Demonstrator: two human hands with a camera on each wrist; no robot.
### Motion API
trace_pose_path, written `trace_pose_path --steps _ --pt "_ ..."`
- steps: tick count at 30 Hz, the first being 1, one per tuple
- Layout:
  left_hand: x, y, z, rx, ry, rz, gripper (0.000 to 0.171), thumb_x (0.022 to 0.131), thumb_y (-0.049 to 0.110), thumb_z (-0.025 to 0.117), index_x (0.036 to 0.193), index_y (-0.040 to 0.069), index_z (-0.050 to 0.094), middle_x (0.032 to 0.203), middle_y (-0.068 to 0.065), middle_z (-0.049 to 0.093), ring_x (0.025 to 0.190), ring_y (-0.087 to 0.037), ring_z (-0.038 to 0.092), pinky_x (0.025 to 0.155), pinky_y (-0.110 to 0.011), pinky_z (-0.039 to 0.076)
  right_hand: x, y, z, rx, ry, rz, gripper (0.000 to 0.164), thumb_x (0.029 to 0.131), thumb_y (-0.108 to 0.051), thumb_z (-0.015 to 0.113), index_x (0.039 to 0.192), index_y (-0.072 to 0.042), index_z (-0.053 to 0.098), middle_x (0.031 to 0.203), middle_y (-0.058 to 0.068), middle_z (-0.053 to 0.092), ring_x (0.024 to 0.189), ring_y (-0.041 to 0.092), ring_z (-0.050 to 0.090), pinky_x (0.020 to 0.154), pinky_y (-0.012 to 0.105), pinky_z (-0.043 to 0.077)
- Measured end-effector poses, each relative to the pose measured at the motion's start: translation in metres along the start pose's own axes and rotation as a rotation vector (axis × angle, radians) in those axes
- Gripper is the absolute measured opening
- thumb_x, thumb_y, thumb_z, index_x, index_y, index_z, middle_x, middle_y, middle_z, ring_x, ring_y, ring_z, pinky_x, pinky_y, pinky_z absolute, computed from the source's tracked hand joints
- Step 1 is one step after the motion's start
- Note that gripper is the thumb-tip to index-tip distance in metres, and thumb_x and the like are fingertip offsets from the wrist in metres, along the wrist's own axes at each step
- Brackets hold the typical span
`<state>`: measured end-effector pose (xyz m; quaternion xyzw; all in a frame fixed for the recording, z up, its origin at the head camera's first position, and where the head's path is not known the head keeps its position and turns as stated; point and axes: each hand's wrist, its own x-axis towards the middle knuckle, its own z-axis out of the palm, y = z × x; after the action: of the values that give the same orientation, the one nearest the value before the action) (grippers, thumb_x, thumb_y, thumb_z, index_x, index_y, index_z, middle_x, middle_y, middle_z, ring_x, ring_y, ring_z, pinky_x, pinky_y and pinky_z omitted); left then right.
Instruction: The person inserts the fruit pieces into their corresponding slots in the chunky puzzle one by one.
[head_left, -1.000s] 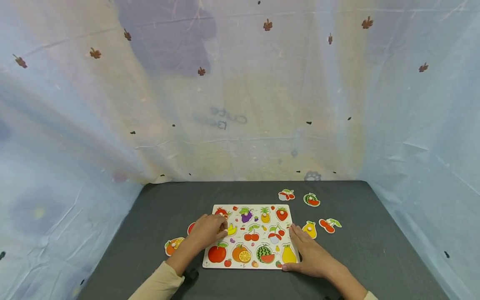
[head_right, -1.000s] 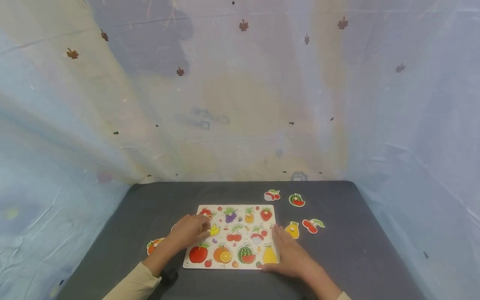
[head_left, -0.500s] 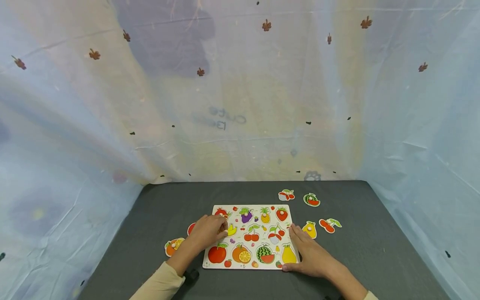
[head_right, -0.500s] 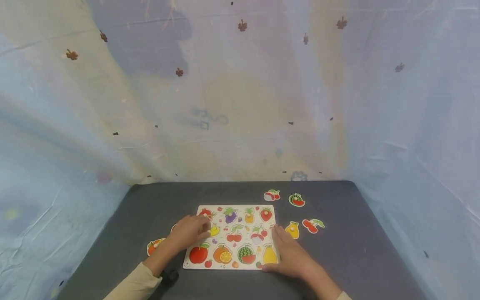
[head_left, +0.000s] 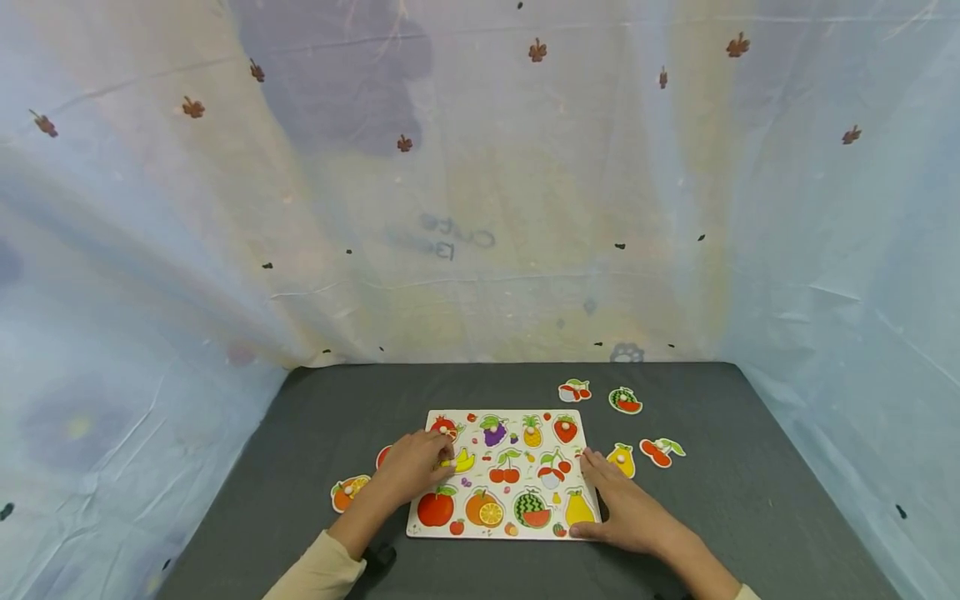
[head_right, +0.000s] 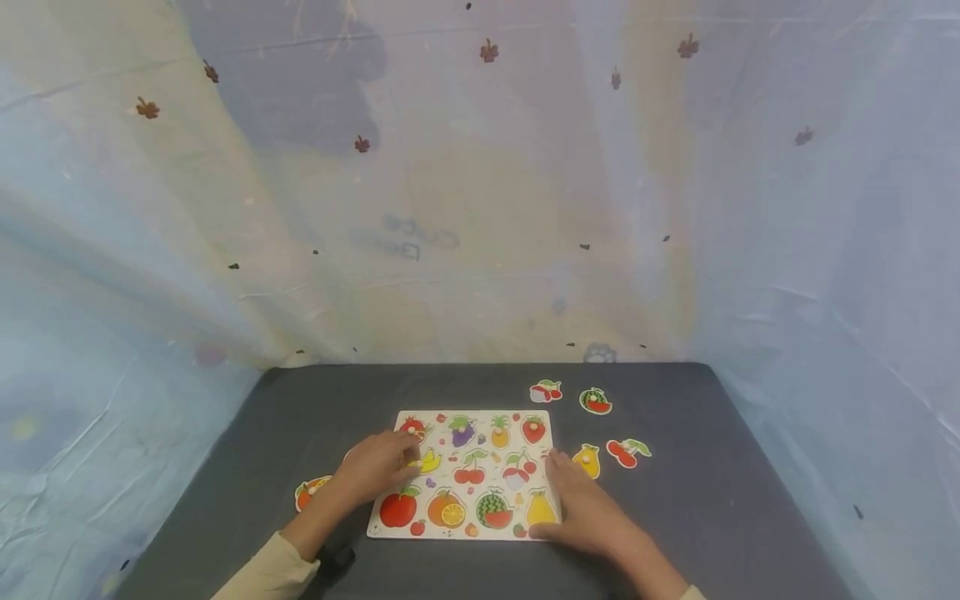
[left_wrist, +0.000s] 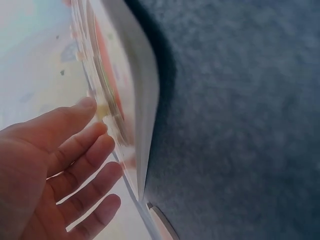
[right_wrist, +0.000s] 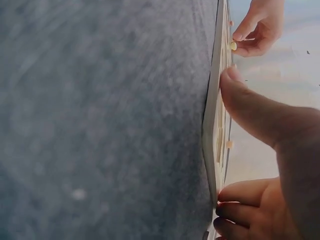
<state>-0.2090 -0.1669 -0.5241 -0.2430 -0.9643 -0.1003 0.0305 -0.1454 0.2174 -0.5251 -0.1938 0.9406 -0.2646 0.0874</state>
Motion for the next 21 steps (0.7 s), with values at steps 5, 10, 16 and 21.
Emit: trace_pose_path --steps 5,10,16,21 --pt "-0.006 -0.001 -0.001 -0.017 -0.004 -0.019 0.026 0.094 0.038 0.085 0.107 0.019 0.075 0.098 0.007 0.066 0.091 -0.015 0.057 0.086 -0.041 0.055 0.003 0.005 -0.001 0.027 0.057 0.022 0.102 0.084 -0.051 0.09 0.16 0.002 0.047 0.168 0.021 0.042 0.156 0.044 0.036 0.121 0.064 0.036" --pt "-0.011 0.0 -0.003 -0.033 -0.017 -0.02 0.035 0.093 0.04 0.085 0.116 0.016 0.075 0.112 0.002 0.068 0.101 -0.019 0.06 0.094 -0.045 0.056 0.005 0.01 -0.006 0.016 0.13 0.052 0.084 0.087 -0.045 0.089 0.152 -0.002 0.058 0.158 0.02 0.053 0.149 0.044 0.046 0.119 0.064 0.04" --pt "-0.017 -0.001 -0.003 -0.02 -0.022 -0.002 0.048 0.093 0.044 0.085 0.128 0.013 0.072 0.126 -0.003 0.069 0.11 -0.025 0.063 0.101 -0.049 0.056 0.003 0.018 -0.016 0.015 0.224 0.063 0.066 0.093 -0.035 0.086 0.145 -0.002 0.063 0.146 0.018 0.063 0.135 0.039 0.059 0.112 0.061 0.049" --pt "-0.023 -0.001 -0.003 -0.032 -0.037 0.003 0.058 0.093 0.048 0.084 0.135 0.011 0.07 0.132 -0.005 0.067 0.117 -0.027 0.066 0.104 -0.048 0.057 0.002 0.029 -0.024 0.007 0.308 0.054 0.056 0.094 -0.03 0.086 0.139 -0.002 0.067 0.134 0.014 0.069 0.123 0.035 0.065 0.107 0.06 0.052"
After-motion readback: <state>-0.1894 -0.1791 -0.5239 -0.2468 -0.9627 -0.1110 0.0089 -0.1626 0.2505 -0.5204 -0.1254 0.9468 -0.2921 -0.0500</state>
